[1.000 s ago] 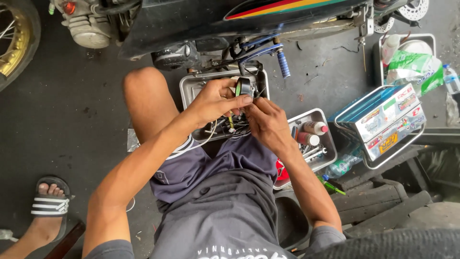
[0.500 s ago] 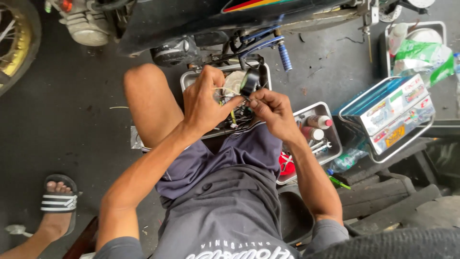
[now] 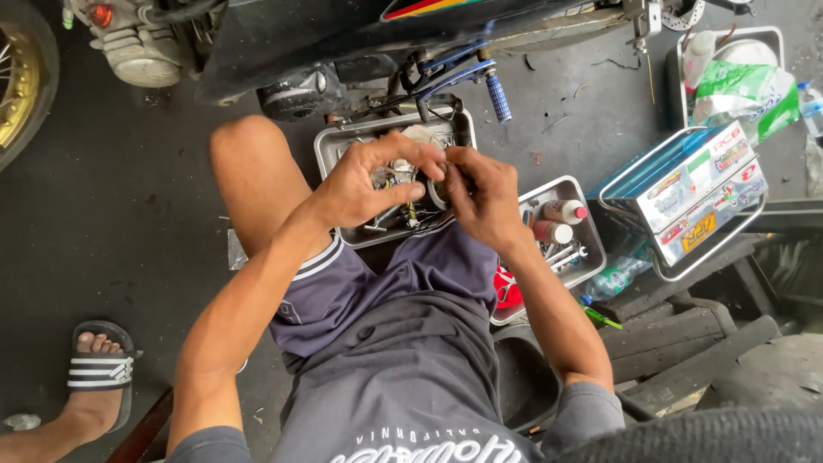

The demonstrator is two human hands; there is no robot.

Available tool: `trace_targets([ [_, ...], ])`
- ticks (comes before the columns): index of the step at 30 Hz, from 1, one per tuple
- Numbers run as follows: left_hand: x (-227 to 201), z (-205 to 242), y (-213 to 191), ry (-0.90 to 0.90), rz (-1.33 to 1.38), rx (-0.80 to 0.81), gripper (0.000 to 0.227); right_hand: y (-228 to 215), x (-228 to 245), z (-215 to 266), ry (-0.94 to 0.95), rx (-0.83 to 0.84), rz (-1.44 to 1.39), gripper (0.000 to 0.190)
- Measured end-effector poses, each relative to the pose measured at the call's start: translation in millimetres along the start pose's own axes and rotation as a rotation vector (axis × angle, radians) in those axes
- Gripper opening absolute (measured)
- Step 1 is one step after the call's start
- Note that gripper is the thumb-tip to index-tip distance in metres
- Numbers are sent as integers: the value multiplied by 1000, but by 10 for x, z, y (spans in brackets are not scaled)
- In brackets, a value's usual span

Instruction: The person sits on the floor in a workshop and works on the wiring of a motorcycle. They use electrical tape to wrap and secure wires in the motorcycle's under-seat area. The person also briefly handles a green plastic bottle before returning to the wiring task.

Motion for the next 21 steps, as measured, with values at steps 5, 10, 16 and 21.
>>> trace_targets([
  [5, 164, 21, -40, -214, -248, -137, 98, -3, 181, 78, -216, -94, 180, 17],
  [10, 293, -6, -61, -496, -433, -16, 73, -9, 247, 42, -295, -91, 132, 16],
  [16, 357, 15, -140, -395, -180, -197, 74, 9, 148, 10, -228, -63, 109, 11],
  [21, 743, 50, -2, -459, 496, -324, 69, -70, 216, -48, -297, -89, 184, 4],
])
Point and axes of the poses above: each hand's wrist, its own z-axis away from the middle knuckle, its own y-axis out of the palm, x = y × z, the point moved 10 cm from there along -z, towards the middle knuckle
